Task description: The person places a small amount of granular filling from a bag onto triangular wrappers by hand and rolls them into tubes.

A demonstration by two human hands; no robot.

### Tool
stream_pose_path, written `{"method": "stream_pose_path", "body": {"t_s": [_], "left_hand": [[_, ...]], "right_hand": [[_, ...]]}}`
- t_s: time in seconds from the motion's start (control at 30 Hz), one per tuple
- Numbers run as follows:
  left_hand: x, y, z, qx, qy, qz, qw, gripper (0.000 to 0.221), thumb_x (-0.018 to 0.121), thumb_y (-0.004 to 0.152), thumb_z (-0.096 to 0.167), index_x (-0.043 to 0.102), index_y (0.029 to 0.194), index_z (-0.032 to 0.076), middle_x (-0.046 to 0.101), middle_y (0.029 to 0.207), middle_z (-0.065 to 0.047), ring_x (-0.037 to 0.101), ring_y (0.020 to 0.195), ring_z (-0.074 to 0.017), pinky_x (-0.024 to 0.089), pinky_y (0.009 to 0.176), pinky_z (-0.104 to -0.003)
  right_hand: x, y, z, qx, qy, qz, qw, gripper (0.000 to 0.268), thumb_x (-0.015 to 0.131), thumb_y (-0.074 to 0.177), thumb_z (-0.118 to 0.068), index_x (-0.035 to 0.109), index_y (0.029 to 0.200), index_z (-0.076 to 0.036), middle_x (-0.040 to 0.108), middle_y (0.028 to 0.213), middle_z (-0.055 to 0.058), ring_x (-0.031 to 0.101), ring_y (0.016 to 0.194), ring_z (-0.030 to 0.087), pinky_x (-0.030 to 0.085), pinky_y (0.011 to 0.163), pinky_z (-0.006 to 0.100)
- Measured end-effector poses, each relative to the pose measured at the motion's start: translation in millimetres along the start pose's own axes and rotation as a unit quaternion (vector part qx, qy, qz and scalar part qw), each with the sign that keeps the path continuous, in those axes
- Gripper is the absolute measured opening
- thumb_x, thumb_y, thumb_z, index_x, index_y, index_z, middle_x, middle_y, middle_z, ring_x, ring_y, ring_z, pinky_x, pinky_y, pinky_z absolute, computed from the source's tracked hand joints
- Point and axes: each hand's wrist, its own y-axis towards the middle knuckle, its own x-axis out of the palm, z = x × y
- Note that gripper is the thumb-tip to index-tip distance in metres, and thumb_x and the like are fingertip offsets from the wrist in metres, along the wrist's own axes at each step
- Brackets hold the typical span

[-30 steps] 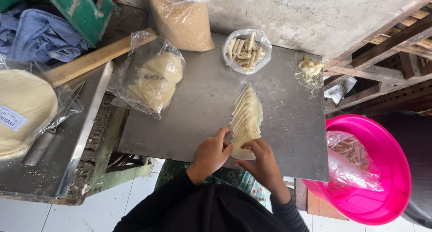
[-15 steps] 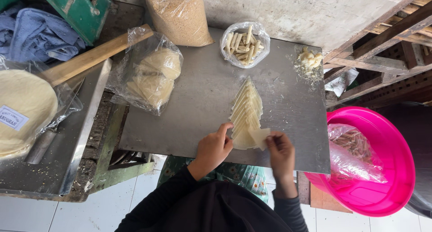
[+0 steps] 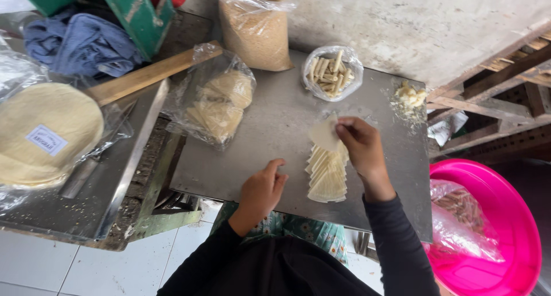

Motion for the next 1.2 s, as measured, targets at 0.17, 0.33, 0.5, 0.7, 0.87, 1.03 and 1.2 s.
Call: {"method": "stream_pose_path", "body": {"t_s": [0.17,0.33,0.5,0.7,0.87,1.03,1.2], "left_hand": [[-41.2,1.5,-20.1,-0.043,-0.003,0.103,0.994,0.032,0.066,0.096,0.021,0.063,0.125,0.009,0.076,0.086,-0.010,0.074,0.074,-0.0292,0.055,0.064,-0.042],[-57.3,8.6,-34.6,-0.055,0.022,0.136,0.989,0.033,0.066,0.095,0.021,0.062,0.126,0.008,0.076,0.094,-0.012,0.073,0.082,-0.0303,0.055,0.069,-0.042],[-41.0,27.4,-42.5,0.024,0.091,0.167,0.981,0.044,0.070,0.093,0.023,0.056,0.129,0.003,0.072,0.100,-0.017,0.072,0.090,-0.0331,0.055,0.073,-0.044],[-13.4,51.3,-47.4,0.036,0.140,0.177,0.973,0.053,0.076,0.088,0.025,0.053,0.130,0.002,0.069,0.092,-0.017,0.069,0.086,-0.0350,0.053,0.072,-0.045],[-9.2,52.2,-52.3,0.079,0.101,0.200,0.971,0.043,0.072,0.091,0.015,0.057,0.130,0.004,0.071,0.089,-0.007,0.069,0.083,-0.0292,0.051,0.075,-0.044],[-10.8,54.2,-53.8,0.068,0.071,0.193,0.976,0.039,0.071,0.092,0.014,0.058,0.128,0.004,0.071,0.087,-0.007,0.069,0.078,-0.0271,0.050,0.072,-0.042],[-12.2,54.4,-52.2,0.064,0.065,0.188,0.978,0.039,0.071,0.092,0.014,0.058,0.128,0.004,0.071,0.086,-0.007,0.069,0.078,-0.0269,0.050,0.071,-0.042]], "right_hand": [[74.2,31.4,4.0,-0.147,-0.266,-0.050,0.952,0.012,0.068,0.096,-0.005,0.072,0.108,-0.005,0.074,0.102,0.009,0.069,0.084,0.020,0.054,0.074,0.031],[119.3,19.1,3.2,-0.253,-0.374,-0.211,0.867,0.018,0.077,0.086,-0.014,0.073,0.102,-0.008,0.074,0.092,0.011,0.070,0.084,0.032,0.052,0.074,0.045],[102.1,77.7,-26.5,-0.232,-0.304,-0.049,0.923,0.021,0.070,0.094,-0.008,0.068,0.115,-0.004,0.070,0.092,0.010,0.068,0.078,0.025,0.054,0.069,0.037],[101.2,210.9,-65.1,-0.200,-0.246,0.053,0.947,0.037,0.076,0.097,-0.016,0.061,0.126,0.001,0.073,0.090,0.011,0.069,0.073,0.015,0.055,0.062,0.028],[127.1,256.1,-55.9,-0.192,-0.209,0.040,0.958,0.015,0.076,0.095,-0.008,0.075,0.105,0.002,0.076,0.083,0.013,0.069,0.072,0.016,0.055,0.067,0.028],[125.5,267.0,-58.0,-0.287,-0.212,0.073,0.931,0.010,0.072,0.092,0.001,0.077,0.101,0.002,0.077,0.090,0.014,0.073,0.075,0.014,0.057,0.068,0.027],[128.0,266.1,-71.4,-0.329,-0.228,0.071,0.914,0.013,0.071,0.093,0.004,0.079,0.102,0.000,0.077,0.094,0.015,0.073,0.073,0.018,0.056,0.068,0.028]]}}
